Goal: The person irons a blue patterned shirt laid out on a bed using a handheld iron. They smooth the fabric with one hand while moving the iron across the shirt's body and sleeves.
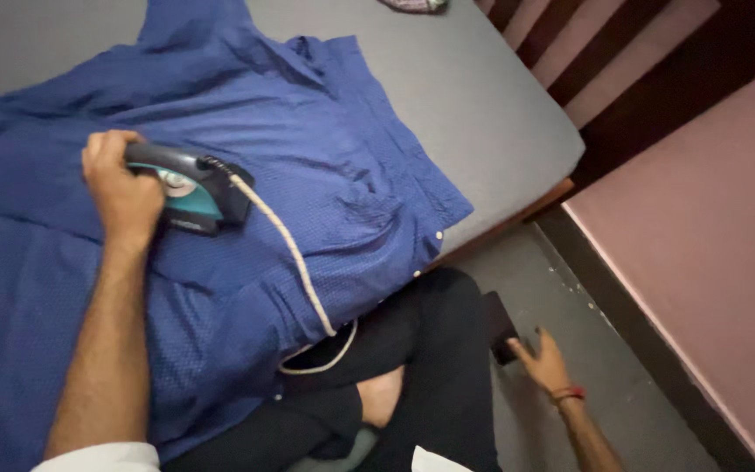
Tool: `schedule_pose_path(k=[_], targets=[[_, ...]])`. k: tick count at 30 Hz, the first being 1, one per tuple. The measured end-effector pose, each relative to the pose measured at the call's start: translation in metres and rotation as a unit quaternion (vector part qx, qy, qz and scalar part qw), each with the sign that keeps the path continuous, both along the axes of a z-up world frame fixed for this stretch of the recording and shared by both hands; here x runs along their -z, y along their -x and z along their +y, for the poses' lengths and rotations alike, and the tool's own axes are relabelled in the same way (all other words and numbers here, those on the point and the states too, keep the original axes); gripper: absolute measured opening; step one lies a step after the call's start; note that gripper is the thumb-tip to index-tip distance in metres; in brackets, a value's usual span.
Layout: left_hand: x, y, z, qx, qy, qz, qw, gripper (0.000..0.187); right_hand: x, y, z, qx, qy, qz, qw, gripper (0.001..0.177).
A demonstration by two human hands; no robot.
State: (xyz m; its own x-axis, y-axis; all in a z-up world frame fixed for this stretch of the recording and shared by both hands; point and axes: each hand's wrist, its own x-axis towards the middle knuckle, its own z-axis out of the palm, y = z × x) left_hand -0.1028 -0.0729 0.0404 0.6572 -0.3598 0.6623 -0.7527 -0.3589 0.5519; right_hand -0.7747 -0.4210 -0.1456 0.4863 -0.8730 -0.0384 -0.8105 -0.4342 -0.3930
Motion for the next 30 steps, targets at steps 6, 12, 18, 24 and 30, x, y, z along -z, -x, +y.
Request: schedule_pose_path(k=[6,12,18,24,30], targets=[[0.014,-0.037,0.022,0.095,0.015,-0.003,0.995,0.014,0.037,-0.057,-0.004,-0.048,0.109,0.073,0.990,0.092],[0.006,-0.043,0.023,0.100,0.022,-0.007,0.995,0.010,0.031,-0.085,-0.010,0.030,0.031,0.100,0.994,0.082],[0.002,-0.036,0.021,0.093,0.037,-0.006,0.995,0.010,0.029,-0.089,-0.006,0.051,0.054,-0.007,0.997,0.087],[0.003,-0.029,0.020,0.086,0.047,0.000,0.995,0.013,0.036,-0.094,0.005,0.145,0.013,-0.081,0.986,0.102],[0.003,-0.031,0.020,0.076,0.046,0.007,0.996,0.014,0.036,-0.096,0.010,0.142,0.071,-0.061,0.985,0.104]])
